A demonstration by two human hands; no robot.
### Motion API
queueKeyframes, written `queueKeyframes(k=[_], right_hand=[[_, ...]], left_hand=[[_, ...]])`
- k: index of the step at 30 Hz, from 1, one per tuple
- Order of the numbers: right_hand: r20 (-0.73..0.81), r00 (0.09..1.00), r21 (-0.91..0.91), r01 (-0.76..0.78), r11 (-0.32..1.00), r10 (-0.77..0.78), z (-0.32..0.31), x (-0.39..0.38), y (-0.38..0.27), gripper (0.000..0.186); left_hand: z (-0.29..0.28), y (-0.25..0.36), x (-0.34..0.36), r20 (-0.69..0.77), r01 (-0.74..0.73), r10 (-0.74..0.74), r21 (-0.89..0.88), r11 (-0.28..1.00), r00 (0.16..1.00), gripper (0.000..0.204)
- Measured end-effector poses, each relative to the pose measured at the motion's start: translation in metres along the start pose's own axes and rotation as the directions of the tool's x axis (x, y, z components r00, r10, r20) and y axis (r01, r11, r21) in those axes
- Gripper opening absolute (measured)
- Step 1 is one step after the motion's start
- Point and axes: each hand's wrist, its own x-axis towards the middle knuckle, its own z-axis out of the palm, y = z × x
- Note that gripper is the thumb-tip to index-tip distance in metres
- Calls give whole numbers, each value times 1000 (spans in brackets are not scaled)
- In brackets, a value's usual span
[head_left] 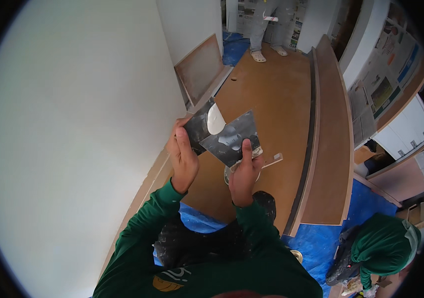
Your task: The person uses a taping knife to scoop joint compound from a bucket and applies it to the ceiling. They repeatedly spread and smooth the compound over the ceiling surface using a taping knife.
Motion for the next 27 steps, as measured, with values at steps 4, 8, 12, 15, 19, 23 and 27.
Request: queueKeyframes(k=[4, 8, 12, 15, 19, 23, 27], right_hand=[[-6, 1000, 7, 11, 1000, -11, 41, 45, -40, 22], [-34, 999, 28, 5, 1000, -4, 117, 55, -111, 22], [64, 996, 64, -72, 995, 68, 194, 59, -208, 28], [153, 985, 67, -88, 994, 76, 272, 40, -283, 28], [425, 902, -102, 132, 986, -77, 351, -6, -364, 33], [905, 362, -94, 684, 723, -224, 431, -33, -424, 31], [997, -73, 58, 844, 533, 7, 485, -81, -464, 52]], left_hand=[[24, 33, 62, 162, -4, 2, 14, 1000, 987, 49], [16, 95, 114, 328, -1, 6, -16, 1000, 945, 41], [-8, 181, 175, 510, 11, -9, -1, 1000, 860, 42], [-33, 254, 198, 384, 420, -331, -174, 891, 862, 48], [-66, 341, 232, 428, 744, -675, -609, 277, 601, 56], [-106, 440, 268, 612, 774, -604, -633, 12, 510, 59], [-145, 500, 265, 588, 736, -603, -677, -1, 539, 62]])
